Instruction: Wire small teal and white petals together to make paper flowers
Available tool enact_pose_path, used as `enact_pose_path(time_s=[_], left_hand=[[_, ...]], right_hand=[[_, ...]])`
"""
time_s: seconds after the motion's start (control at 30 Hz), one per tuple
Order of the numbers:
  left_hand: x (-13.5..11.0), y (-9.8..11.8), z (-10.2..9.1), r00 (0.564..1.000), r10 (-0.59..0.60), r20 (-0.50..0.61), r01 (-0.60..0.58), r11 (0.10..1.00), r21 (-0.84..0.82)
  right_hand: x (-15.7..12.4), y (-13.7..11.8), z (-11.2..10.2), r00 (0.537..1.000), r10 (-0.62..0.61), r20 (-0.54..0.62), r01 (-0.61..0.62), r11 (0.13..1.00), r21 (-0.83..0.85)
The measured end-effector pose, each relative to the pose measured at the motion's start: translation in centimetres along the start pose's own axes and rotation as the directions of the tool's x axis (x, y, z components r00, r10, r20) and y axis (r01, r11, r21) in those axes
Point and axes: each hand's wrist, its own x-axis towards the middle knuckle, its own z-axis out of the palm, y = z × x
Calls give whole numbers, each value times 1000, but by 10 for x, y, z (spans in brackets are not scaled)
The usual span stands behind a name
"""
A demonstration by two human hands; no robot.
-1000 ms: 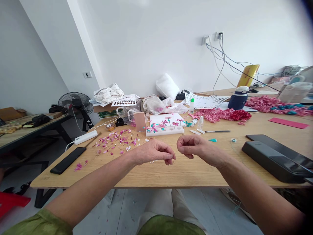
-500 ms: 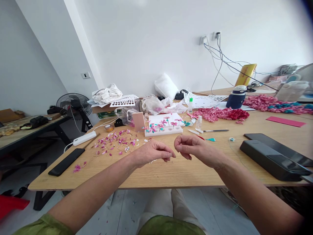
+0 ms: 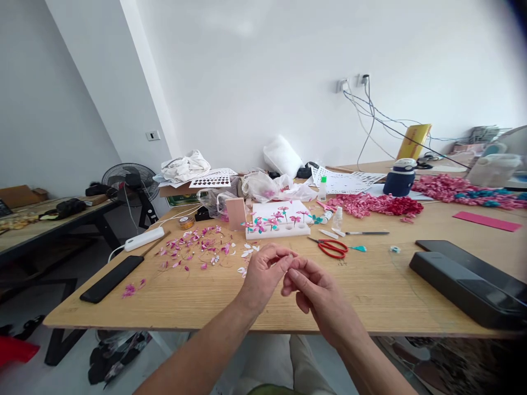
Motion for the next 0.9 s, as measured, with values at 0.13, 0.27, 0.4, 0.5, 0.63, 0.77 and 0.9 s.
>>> enact_pose_path(time_s=[0.13,0.27,0.4,0.5,0.63,0.77,0.9], left_hand=[[-3,-3,7,994,23,-104,-29,998,-60],[-3,-6,13,986,72,-148,-87,991,-99],[-2,-11,18,982,108,-155,-130,982,-137],[-1,-15,22,979,116,-168,-145,976,-165],[-2,-19,25,979,80,-186,-119,971,-207],[-4,-22,27,984,8,-181,-59,959,-277],[-5,-20,30,978,-25,-207,-47,941,-334]], right_hand=[[-1,5,-1,999,16,-51,-16,1000,3],[-3,8,-3,990,-69,-122,45,981,-189],[-6,6,-1,955,-229,-189,113,868,-483],[-8,3,-1,932,-311,-185,125,757,-641],[-7,1,-3,939,-310,-152,122,711,-692],[-2,5,-6,969,-199,-144,105,866,-488],[2,12,-7,987,-78,-139,43,969,-244]])
